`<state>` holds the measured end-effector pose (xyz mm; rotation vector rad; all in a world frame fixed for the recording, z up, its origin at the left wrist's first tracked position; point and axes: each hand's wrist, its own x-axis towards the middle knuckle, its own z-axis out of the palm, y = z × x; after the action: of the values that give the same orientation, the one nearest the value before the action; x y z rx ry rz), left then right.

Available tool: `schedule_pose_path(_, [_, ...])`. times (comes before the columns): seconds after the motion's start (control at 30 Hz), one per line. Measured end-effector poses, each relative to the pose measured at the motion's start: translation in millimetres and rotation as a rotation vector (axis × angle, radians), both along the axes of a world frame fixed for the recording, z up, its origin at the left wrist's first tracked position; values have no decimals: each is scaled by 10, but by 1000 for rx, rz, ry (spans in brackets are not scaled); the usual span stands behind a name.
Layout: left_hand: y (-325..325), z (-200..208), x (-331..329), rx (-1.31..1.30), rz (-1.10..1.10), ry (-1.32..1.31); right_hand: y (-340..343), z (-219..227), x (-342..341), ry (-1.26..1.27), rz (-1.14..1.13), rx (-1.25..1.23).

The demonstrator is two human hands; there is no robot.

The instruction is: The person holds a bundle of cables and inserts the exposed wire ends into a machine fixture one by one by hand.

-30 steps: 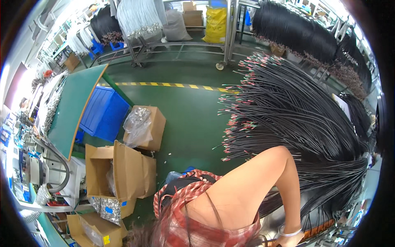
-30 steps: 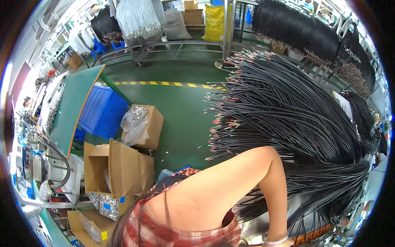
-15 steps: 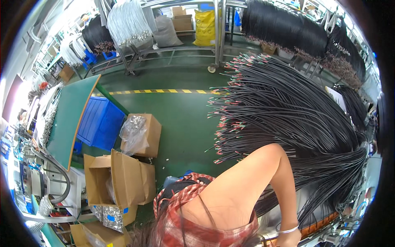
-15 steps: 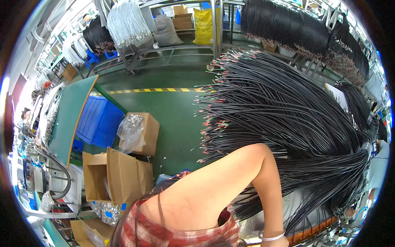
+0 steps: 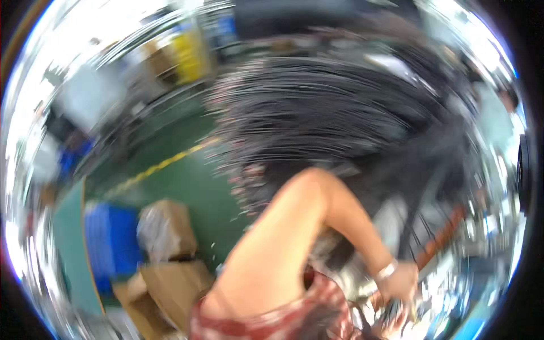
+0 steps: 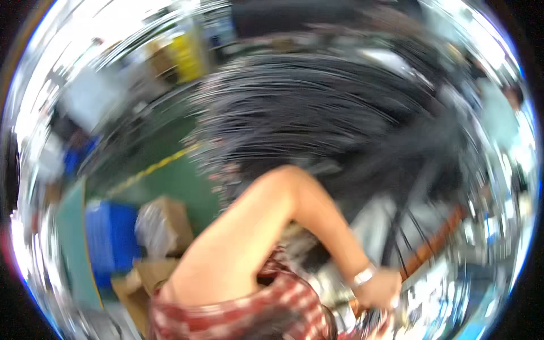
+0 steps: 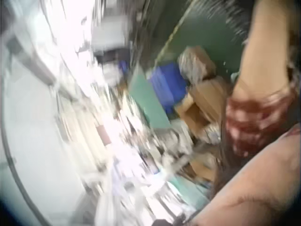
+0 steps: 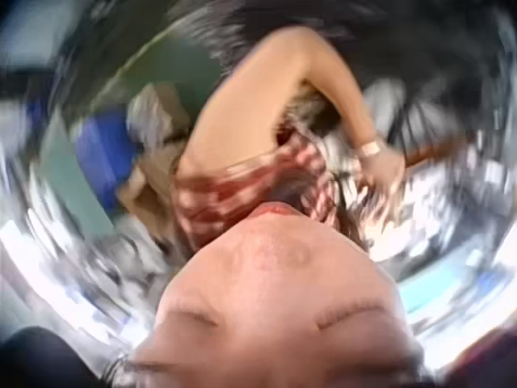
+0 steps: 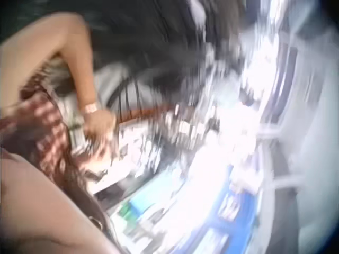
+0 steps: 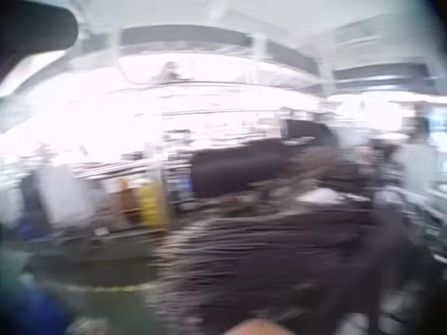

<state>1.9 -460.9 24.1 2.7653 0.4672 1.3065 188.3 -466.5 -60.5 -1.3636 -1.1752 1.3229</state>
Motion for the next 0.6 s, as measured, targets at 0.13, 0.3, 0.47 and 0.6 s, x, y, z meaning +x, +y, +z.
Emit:
schedule_pose_path(0.13, [-94,109,-199,-236,9,228,-733,346,62,114,-202,-14])
schedule_pose_path(0.3, [-140,381,-344,-320,32,321,-774,581,-231,226,-215,145])
schedule_pose_path(0.47, [-120,494,-323,-350,16,411,-691,735,-281,362,-272,121])
schedule_pose_path(0.6, [-121,480,-306,-353,17,415,-704,690,-248,385,-249,79])
